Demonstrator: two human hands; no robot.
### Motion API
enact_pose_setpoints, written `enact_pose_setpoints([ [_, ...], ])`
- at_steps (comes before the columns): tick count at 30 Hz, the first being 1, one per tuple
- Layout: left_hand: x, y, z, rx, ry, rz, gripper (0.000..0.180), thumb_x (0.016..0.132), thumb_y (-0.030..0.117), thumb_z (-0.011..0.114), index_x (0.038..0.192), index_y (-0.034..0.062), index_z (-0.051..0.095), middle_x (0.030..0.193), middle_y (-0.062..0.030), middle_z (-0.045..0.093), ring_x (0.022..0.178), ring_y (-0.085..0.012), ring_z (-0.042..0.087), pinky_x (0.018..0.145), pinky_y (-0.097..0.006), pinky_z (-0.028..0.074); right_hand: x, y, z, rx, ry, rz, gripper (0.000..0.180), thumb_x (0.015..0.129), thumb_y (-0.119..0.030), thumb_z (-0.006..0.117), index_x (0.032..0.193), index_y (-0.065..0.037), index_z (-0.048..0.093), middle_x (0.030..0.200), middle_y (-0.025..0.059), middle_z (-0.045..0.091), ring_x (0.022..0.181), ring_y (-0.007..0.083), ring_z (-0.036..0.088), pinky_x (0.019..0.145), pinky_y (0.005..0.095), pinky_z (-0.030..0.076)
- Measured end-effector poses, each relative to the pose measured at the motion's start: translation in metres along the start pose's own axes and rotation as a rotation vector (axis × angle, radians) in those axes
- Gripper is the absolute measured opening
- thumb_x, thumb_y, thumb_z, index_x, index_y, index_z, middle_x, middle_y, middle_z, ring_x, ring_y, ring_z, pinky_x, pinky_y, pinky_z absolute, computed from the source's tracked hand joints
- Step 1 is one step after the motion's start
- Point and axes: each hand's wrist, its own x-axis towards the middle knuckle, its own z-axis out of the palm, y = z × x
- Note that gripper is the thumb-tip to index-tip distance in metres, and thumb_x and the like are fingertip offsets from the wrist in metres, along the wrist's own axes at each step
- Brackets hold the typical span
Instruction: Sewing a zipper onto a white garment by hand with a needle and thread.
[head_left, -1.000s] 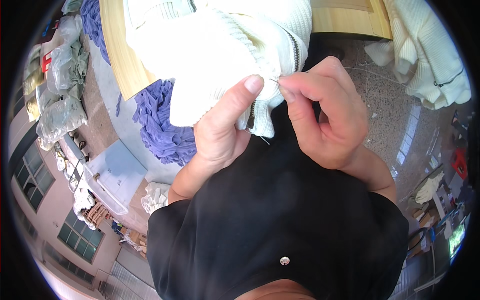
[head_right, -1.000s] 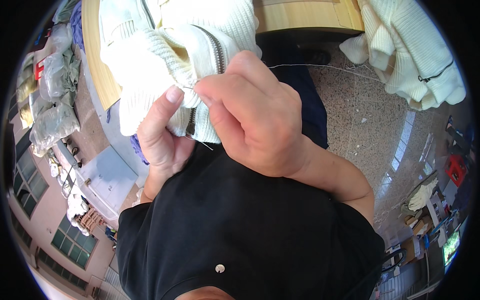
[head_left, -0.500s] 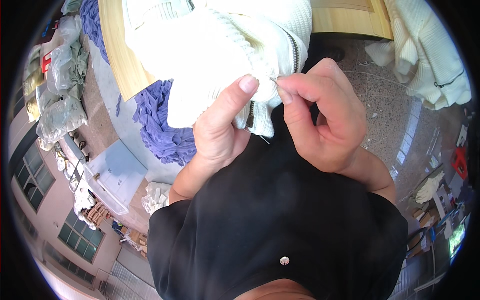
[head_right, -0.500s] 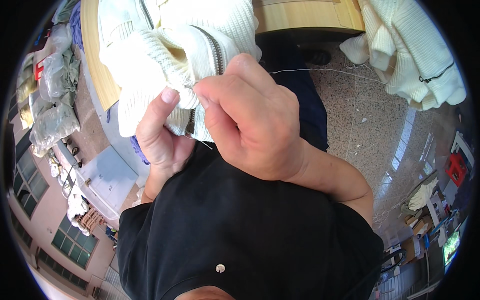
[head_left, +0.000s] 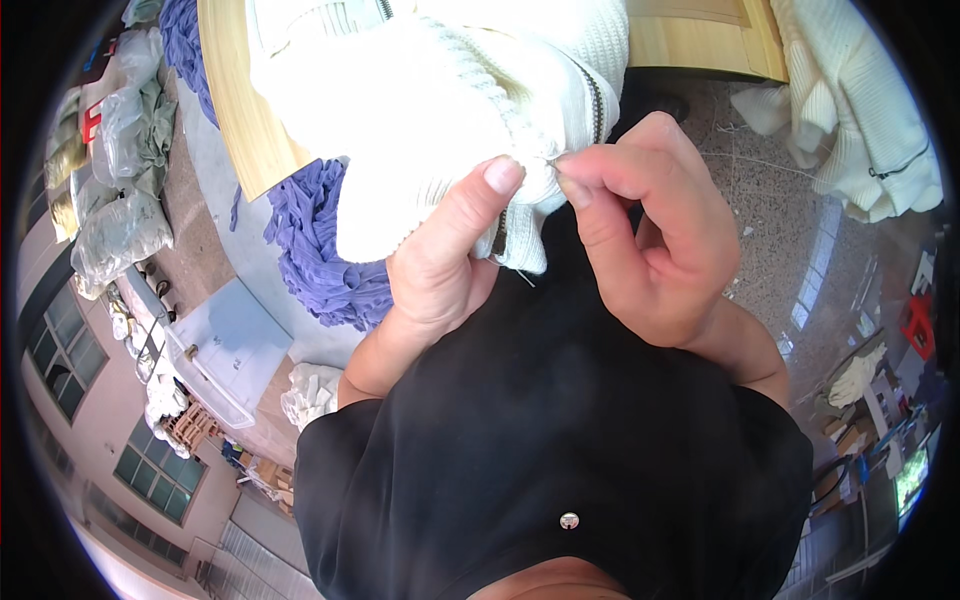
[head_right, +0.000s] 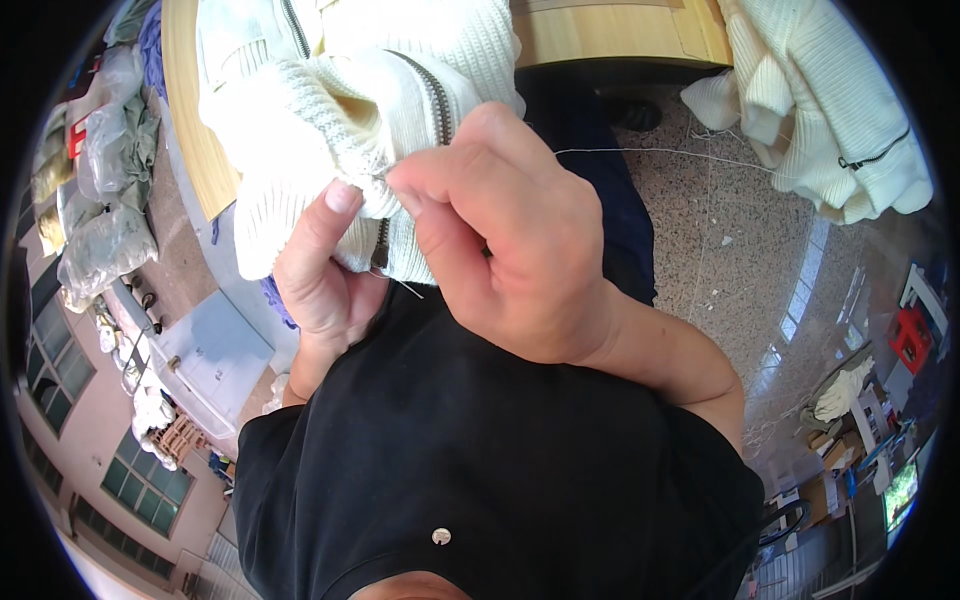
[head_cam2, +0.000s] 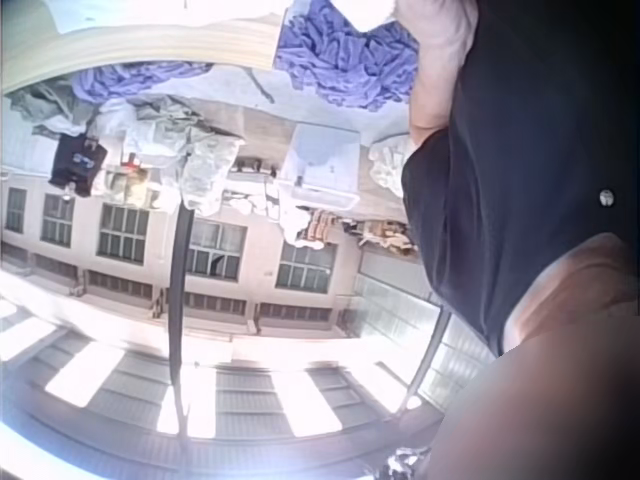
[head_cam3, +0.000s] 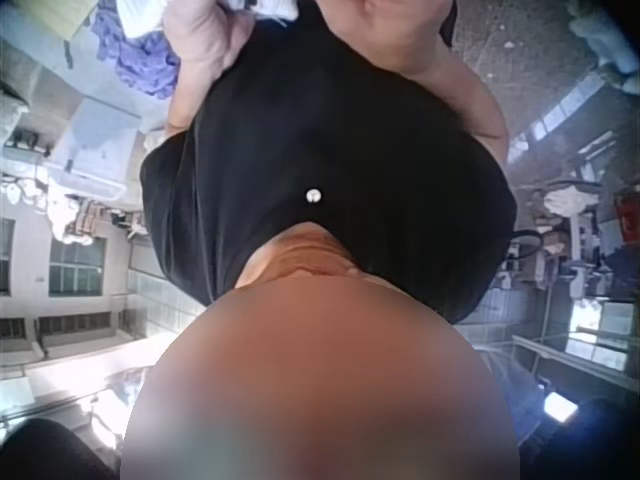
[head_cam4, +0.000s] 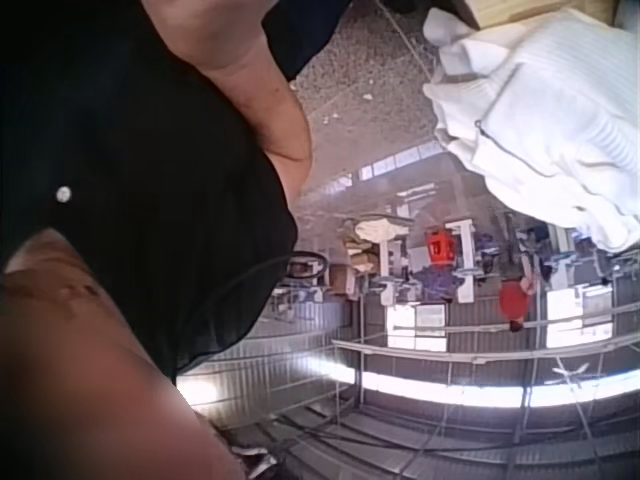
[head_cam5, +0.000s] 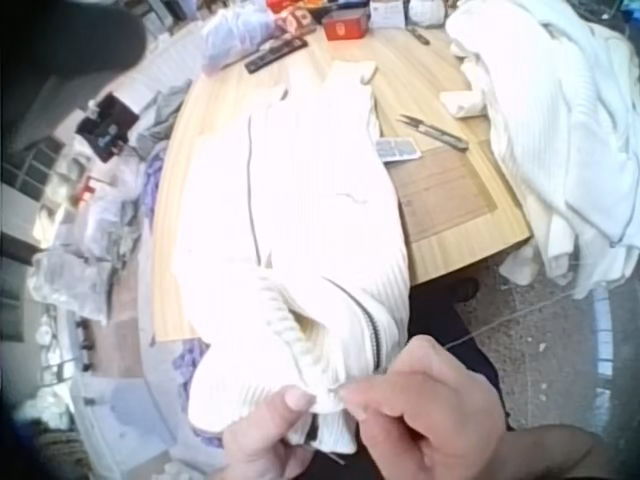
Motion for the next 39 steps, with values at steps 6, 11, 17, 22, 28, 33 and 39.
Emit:
enact_pose_setpoints([
  [6,0.002,0.001,-0.006,-0.009,-0.044,-0.093,0.039,0.081,0.004,0.062,0.117,-0.0034,0.051,0.106,-0.012,0.062,0.097,-0.0212,0.059,0.087,-0.032,0.045,0.0,0.005,0.002,0.014,-0.009,-0.009,0.013,0.078,0.009,0.062,0.085,-0.001,0.06,0.068,0.0047,0.049,0.054,0.0118,0.047,0.048,0.0222,0.037],
  [11,-0.002,-0.004,-0.009,0.178,-0.028,-0.07,0.048,0.081,0.006,0.061,0.125,-0.0043,0.045,0.112,-0.0143,0.059,0.103,-0.0238,0.058,0.093,-0.036,0.044,0.006,-0.011,0.003,0.492,-0.005,0.467,0.015,0.086,0.004,0.059,0.097,-0.001,0.051,0.075,0.0005,0.051,0.054,0.0022,0.044,0.046,0.0154,0.034],
  [17,-0.002,-0.003,-0.008,0.299,-0.017,-0.051,0.045,0.082,0.007,0.062,0.123,-0.0044,0.048,0.115,-0.0135,0.059,0.105,-0.0233,0.057,0.095,-0.036,0.043,0.017,-0.006,-0.005,0.121,-0.056,0.24,0.013,0.082,0.007,0.06,0.092,-0.001,0.057,0.085,0.002,0.055,0.06,0.0038,0.049,0.049,0.0151,0.036],
  [22,0.0,-0.013,-0.018,0.344,0.046,0.04,0.031,0.081,0.003,0.067,0.111,-0.0004,0.057,0.1,-0.006,0.062,0.09,-0.0142,0.057,0.079,-0.027,0.046,0.035,-0.01,-0.008,0.059,0.029,-0.066,0.008,0.087,0.002,0.055,0.095,0.001,0.055,0.086,0.0044,0.055,0.057,0.0067,0.047,0.051,0.0176,0.038],
  [28,0.013,-0.013,-0.029,0.297,-0.086,0.046,0.03,0.081,0.003,0.067,0.11,-0.0005,0.057,0.098,-0.0065,0.062,0.088,-0.0143,0.058,0.078,-0.026,0.045,0.027,-0.009,-0.02,0.619,-0.078,0.392,0.008,0.094,-0.004,0.047,0.097,0.002,0.052,0.077,0.0084,0.051,0.052,0.0089,0.047,0.049,0.0222,0.047],
  [33,0.01,-0.008,-0.012,0.161,-0.047,0.069,0.031,0.082,0.005,0.066,0.111,-0.0006,0.056,0.1,-0.0076,0.062,0.089,-0.0156,0.059,0.078,-0.027,0.046,0.013,0.007,-0.021,-0.098,-0.156,-0.07,0.018,0.081,0.011,0.058,0.095,0.0,0.062,0.075,0.0043,0.05,0.06,0.0124,0.047,0.053,0.0223,0.038],
  [39,0.011,-0.006,-0.01,0.14,-0.023,0.047,0.035,0.081,0.005,0.067,0.114,-0.0008,0.055,0.104,-0.0089,0.061,0.094,-0.0174,0.059,0.083,-0.029,0.046,0.008,0.003,-0.019,-0.138,-0.121,-0.071,0.027,0.073,0.012,0.063,0.095,-0.003,0.067,0.072,0.0037,0.048,0.059,0.0135,0.044,0.051,0.0234,0.035],
])
